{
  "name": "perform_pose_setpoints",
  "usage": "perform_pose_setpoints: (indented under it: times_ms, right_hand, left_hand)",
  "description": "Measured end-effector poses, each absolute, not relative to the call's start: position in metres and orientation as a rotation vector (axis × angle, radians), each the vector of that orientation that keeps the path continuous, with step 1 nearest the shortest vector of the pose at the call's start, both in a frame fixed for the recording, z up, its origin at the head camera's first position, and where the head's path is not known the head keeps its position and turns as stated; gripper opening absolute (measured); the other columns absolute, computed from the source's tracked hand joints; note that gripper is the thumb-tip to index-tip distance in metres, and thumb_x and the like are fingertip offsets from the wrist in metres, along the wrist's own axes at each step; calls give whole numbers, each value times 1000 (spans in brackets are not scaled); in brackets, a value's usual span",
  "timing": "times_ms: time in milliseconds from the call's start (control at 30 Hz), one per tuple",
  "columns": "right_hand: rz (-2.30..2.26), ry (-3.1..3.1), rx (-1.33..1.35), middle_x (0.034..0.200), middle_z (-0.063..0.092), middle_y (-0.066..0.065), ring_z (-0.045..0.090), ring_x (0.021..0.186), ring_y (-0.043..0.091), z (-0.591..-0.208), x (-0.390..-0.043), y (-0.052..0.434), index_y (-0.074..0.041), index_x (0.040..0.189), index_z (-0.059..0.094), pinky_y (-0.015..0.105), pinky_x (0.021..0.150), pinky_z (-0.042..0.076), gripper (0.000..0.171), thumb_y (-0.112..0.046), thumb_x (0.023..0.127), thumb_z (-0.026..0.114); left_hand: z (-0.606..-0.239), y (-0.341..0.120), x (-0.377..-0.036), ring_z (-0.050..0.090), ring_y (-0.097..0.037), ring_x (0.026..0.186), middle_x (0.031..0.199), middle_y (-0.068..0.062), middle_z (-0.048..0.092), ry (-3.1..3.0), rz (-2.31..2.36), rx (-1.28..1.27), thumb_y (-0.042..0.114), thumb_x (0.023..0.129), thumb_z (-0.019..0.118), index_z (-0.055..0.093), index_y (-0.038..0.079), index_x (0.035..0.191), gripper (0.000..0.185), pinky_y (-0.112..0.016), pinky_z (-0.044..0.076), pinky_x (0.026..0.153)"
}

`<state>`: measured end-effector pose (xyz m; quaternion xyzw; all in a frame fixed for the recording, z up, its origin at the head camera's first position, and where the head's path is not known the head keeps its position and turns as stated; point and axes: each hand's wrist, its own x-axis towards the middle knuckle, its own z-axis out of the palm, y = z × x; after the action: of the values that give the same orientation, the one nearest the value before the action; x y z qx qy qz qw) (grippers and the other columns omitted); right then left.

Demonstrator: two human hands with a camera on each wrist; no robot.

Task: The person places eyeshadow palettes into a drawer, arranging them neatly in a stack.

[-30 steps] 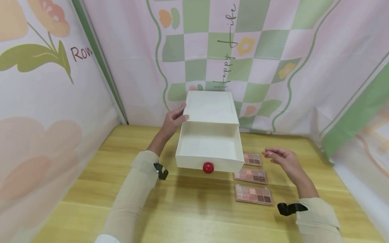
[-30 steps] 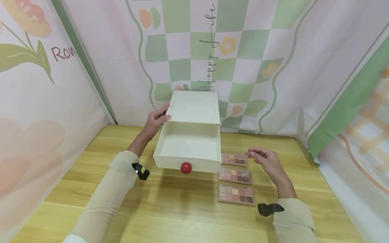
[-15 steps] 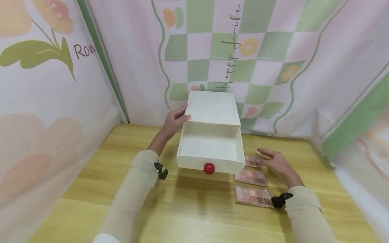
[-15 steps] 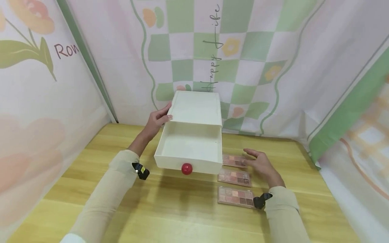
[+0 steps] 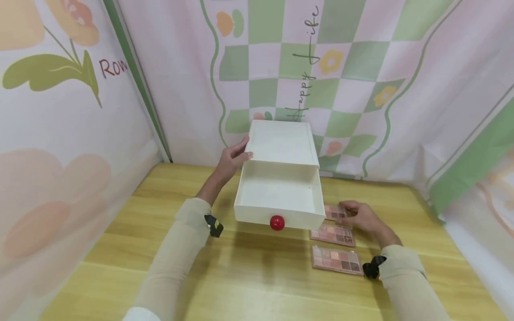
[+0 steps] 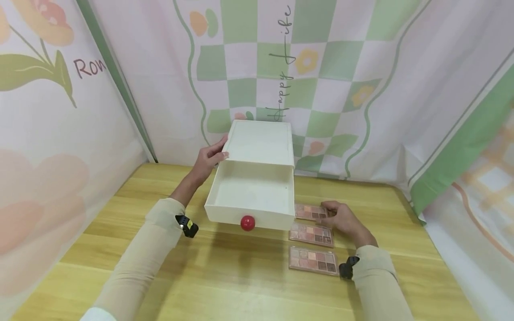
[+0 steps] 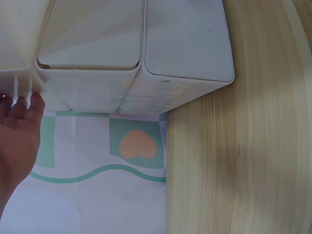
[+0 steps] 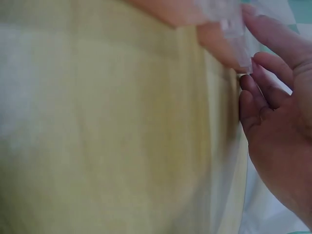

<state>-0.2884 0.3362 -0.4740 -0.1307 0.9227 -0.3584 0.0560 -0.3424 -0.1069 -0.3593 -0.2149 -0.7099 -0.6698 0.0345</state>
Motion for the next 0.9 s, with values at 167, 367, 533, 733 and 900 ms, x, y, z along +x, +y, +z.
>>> perform_pose_setpoints:
  times_ms: [167,367,533,733,900]
  right_hand:
    - [-1083,2824,-419,143,52,37,53,129,53,-479,-290,336,14,140,50,43,105,54,69,-15,85,80]
    - [-1084,2811,-452,144,49,39,47,132,57,-480,-293,336,15,138,50,65,109,46,70,-16,84,82]
    - [-1057,2817,-453,143,50,38,49,131,55,-482,-296,335,14,138,52,63,109,47,70,-16,83,83]
    - [-1041,2826,-506,137,55,38,54,125,53,-480,-297,337,15,135,55,30,99,56,67,-15,81,84]
    - [-1019,2831,-522,133,58,38,57,122,52,-479,-299,336,16,132,57,22,93,55,66,-14,80,85]
  left_hand:
    - [-360,-106,-342,33,-27,155,168,-12,27,-2180,-2054,-662,15,97,58,33,0,154,65,-35,33,127]
    - [-361,-105,-344,33,-25,155,168,-11,27,-2180,-2051,-656,15,97,58,33,0,154,64,-33,32,128]
    - [-361,-107,-344,32,-24,156,168,-10,26,-2192,-2042,-660,16,97,58,33,1,155,65,-31,30,129]
    - [-360,-106,-343,32,-24,156,168,-11,26,-2184,-2050,-657,15,97,57,33,1,155,64,-32,31,128]
    - [-360,-106,-343,32,-24,156,168,-11,26,-2184,-2047,-658,15,96,58,33,1,155,65,-32,32,128]
